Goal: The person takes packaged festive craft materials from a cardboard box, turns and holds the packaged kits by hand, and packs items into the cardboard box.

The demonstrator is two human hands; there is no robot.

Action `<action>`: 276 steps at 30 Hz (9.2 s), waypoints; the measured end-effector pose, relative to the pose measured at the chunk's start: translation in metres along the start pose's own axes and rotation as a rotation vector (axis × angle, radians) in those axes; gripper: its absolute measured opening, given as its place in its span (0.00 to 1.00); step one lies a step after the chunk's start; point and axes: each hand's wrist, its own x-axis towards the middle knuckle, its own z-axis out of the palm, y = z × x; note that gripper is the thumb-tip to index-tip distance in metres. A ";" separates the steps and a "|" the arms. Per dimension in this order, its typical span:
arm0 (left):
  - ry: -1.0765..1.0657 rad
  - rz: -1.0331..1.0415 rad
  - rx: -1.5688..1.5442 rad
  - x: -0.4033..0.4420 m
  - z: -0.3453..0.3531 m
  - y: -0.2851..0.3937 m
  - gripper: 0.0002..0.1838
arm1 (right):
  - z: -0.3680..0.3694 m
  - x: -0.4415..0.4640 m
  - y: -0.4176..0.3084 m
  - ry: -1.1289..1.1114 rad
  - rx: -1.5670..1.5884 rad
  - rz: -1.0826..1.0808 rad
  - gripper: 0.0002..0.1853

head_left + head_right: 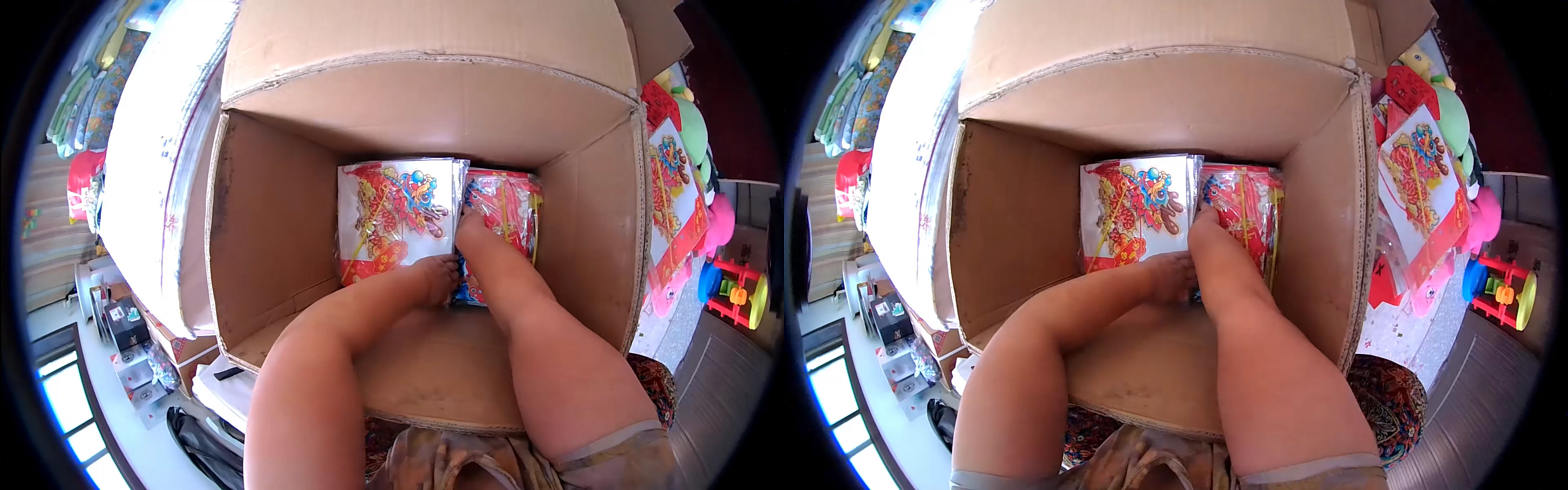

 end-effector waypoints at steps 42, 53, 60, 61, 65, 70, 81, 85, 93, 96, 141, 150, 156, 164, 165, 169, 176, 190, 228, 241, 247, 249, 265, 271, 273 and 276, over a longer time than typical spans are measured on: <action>-0.406 -0.661 -0.214 -0.113 -0.217 0.012 0.19 | -0.230 -0.183 0.019 0.203 0.327 -0.173 0.09; 1.147 -0.749 -0.663 -0.144 -0.229 0.203 0.10 | 0.124 -0.404 0.216 1.093 1.255 1.013 0.13; 1.295 -0.852 -0.741 -0.133 -0.214 0.263 0.10 | 0.231 -0.349 0.167 0.997 1.567 1.243 0.17; 1.288 -0.849 -0.725 -0.129 -0.216 0.269 0.10 | 0.245 -0.320 0.176 1.099 1.806 1.131 0.17; 1.274 -0.897 -0.726 -0.129 -0.218 0.282 0.09 | 0.230 -0.298 0.177 1.475 2.191 1.019 0.21; 1.330 -0.885 -0.812 -0.130 -0.216 0.289 0.09 | 0.202 -0.306 0.200 1.368 2.319 0.967 0.16; 1.409 -0.851 -0.859 -0.134 -0.214 0.298 0.08 | 0.101 -0.468 0.238 1.802 2.448 0.064 0.02; 1.450 -0.780 -0.932 -0.136 -0.207 0.294 0.09 | 0.115 -0.523 0.250 1.929 2.369 -0.016 0.04; 1.448 -0.702 -0.981 -0.120 -0.216 0.282 0.10 | 0.102 -0.603 0.199 2.057 2.177 -0.311 0.14; 1.418 -0.593 -1.008 -0.107 -0.228 0.279 0.11 | 0.078 -0.610 0.169 1.983 2.156 -0.355 0.19; 1.825 -0.507 -0.598 -0.163 -0.259 0.329 0.13 | -0.099 -0.451 -0.009 1.197 1.999 -0.125 0.26; 1.935 -0.628 -0.687 -0.180 -0.257 0.321 0.10 | -0.084 -0.449 -0.003 1.100 2.152 -0.416 0.19; 2.027 -0.539 -0.672 -0.179 -0.259 0.318 0.10 | -0.091 -0.452 0.001 1.068 2.104 -0.480 0.17; 1.961 -0.497 -0.906 -0.184 -0.248 0.278 0.11 | -0.096 -0.449 0.001 1.230 2.092 -0.538 0.15; 1.985 -0.479 -0.958 -0.185 -0.249 0.277 0.11 | -0.098 -0.448 0.006 1.239 2.089 -0.551 0.15; 1.929 -0.479 -1.151 -0.189 -0.234 0.257 0.11 | -0.088 -0.456 0.004 1.177 2.131 -0.504 0.14; 1.893 -0.238 -1.612 -0.191 -0.203 0.224 0.10 | -0.086 -0.470 0.012 1.094 2.154 -0.365 0.17; 1.772 0.121 -1.987 -0.144 -0.187 0.206 0.14 | -0.144 -0.535 -0.036 1.673 1.156 -0.053 0.13; 1.864 0.149 -2.084 -0.089 -0.217 0.234 0.25 | -0.159 -0.515 -0.105 1.533 0.576 -0.326 0.06; 2.034 0.107 -1.812 -0.102 -0.203 0.215 0.23 | -0.127 -0.551 -0.060 1.105 1.438 -0.626 0.28; 1.879 -0.031 -1.681 -0.104 -0.218 0.233 0.23 | -0.137 -0.554 -0.039 1.080 1.836 -0.116 0.24; 1.840 0.005 -1.768 -0.097 -0.214 0.225 0.19 | -0.143 -0.555 -0.040 0.975 1.373 0.052 0.19; 1.831 -0.448 -1.286 -0.081 -0.212 0.195 0.26 | -0.148 -0.569 -0.071 0.966 1.071 0.015 0.13; 1.660 -0.387 -1.332 -0.098 -0.228 0.186 0.26 | -0.164 -0.569 -0.044 1.065 1.402 0.164 0.16; 1.948 -0.714 -0.672 -0.102 -0.231 0.188 0.26 | -0.173 -0.571 -0.019 1.108 1.375 0.162 0.15; 2.015 -0.589 -0.502 -0.123 -0.229 0.200 0.21 | -0.192 -0.563 -0.014 1.322 1.377 0.059 0.16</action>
